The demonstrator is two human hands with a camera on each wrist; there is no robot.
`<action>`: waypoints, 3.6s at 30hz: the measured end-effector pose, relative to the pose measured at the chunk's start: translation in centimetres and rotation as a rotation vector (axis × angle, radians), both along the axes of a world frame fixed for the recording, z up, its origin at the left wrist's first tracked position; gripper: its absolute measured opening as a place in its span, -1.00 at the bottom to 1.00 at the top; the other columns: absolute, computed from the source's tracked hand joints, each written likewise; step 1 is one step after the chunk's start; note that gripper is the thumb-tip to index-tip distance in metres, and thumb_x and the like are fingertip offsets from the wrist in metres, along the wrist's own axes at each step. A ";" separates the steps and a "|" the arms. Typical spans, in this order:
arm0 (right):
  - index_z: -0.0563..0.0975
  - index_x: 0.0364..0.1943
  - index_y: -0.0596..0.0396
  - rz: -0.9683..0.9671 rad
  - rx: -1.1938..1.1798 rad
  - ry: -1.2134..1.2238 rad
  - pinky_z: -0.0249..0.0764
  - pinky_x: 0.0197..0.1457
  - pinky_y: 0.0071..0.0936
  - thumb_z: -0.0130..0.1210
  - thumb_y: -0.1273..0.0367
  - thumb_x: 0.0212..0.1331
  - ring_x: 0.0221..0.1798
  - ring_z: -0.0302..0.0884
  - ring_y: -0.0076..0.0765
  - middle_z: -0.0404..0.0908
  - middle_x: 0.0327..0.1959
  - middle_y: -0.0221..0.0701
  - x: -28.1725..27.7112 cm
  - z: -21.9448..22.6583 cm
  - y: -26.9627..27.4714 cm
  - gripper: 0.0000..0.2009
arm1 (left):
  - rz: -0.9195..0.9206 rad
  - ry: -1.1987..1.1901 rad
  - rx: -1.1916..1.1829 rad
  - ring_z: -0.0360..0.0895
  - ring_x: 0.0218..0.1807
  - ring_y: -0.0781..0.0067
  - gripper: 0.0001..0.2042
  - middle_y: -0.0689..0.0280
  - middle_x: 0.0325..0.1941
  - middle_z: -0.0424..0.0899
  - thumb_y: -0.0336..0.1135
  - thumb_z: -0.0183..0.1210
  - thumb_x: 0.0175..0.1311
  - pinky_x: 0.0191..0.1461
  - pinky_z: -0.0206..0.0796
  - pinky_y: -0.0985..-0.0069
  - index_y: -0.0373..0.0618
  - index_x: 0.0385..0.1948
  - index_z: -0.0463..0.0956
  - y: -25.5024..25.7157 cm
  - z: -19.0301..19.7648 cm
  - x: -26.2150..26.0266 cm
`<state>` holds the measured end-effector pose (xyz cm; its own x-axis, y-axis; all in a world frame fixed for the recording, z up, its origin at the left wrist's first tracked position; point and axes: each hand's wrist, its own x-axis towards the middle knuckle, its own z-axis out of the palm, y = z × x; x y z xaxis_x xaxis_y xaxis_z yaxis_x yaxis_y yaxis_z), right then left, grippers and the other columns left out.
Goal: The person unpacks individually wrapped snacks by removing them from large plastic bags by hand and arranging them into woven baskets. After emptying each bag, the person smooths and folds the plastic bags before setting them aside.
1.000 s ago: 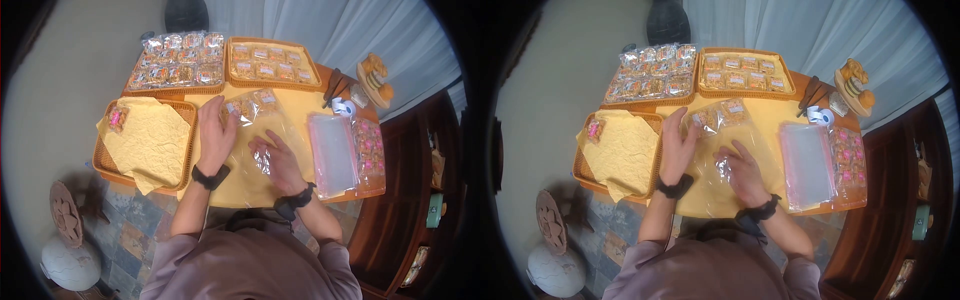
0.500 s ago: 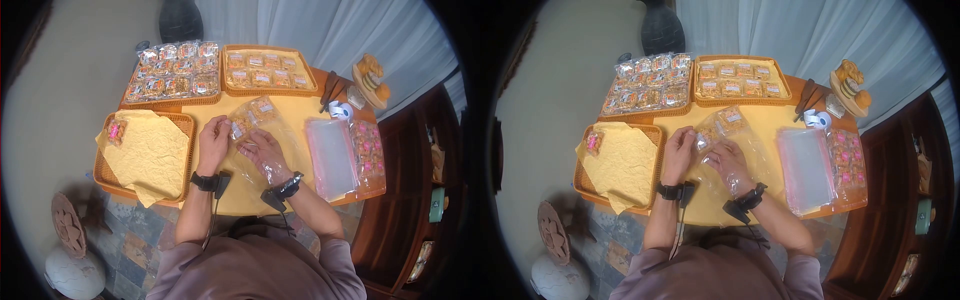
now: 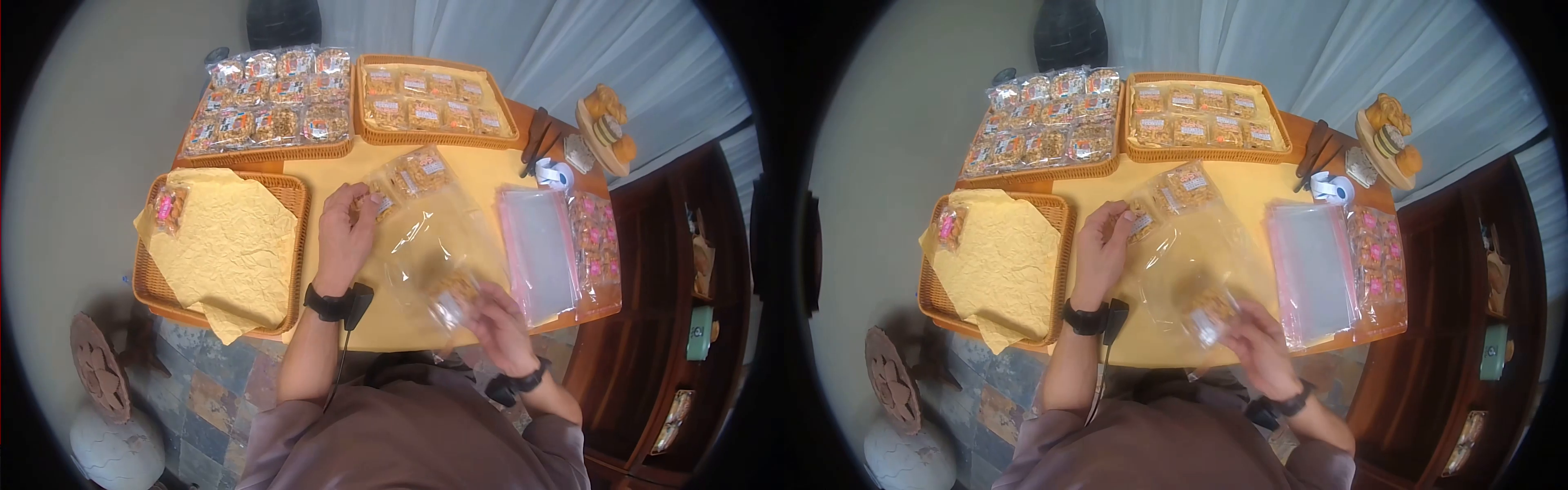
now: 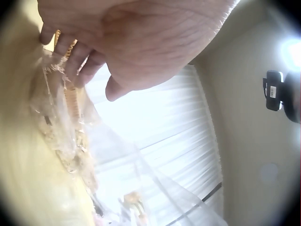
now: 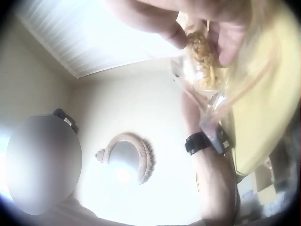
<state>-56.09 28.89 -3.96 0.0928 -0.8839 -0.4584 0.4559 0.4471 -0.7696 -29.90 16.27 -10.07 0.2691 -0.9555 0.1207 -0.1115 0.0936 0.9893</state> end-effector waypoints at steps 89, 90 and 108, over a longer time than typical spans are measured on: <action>0.05 0.54 0.32 0.774 -1.304 1.804 -0.09 0.69 0.00 -0.21 -0.07 0.49 0.69 -0.17 0.18 -0.02 0.62 0.07 13.6 -3.6 -46.0 -0.21 | 0.183 0.014 0.006 0.49 0.17 0.41 -0.90 0.20 0.12 0.56 -0.52 0.13 0.47 0.22 0.44 0.46 -0.26 -0.13 0.62 -0.3 -0.2 -1.5; 0.06 0.54 0.31 0.791 -1.293 1.800 -0.09 0.69 0.00 -0.20 -0.07 0.49 0.69 -0.17 0.17 -0.01 0.62 0.06 13.7 -3.4 -45.8 -0.21 | 0.180 0.003 0.006 0.48 0.18 0.40 -0.90 0.20 0.12 0.56 -0.51 0.14 0.47 0.23 0.43 0.45 -0.26 -0.12 0.62 -0.2 -0.2 -1.5; 0.00 0.61 0.11 0.857 -1.272 1.728 -0.27 0.71 0.11 -0.25 -0.18 0.45 0.72 -0.23 0.08 -0.04 0.66 -0.05 13.1 -4.2 -46.3 -0.17 | 0.248 0.038 0.032 0.49 0.23 0.25 -0.93 0.28 0.00 0.71 -0.41 0.24 0.39 0.40 0.03 0.30 -0.14 -0.21 0.68 -0.4 0.3 -1.7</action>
<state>-43.04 -17.46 -8.13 0.7393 -0.6698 0.0695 -0.6688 -0.7423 -0.0408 -31.63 15.84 -9.74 0.4992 -0.8631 0.0769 -0.0898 0.0367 0.9953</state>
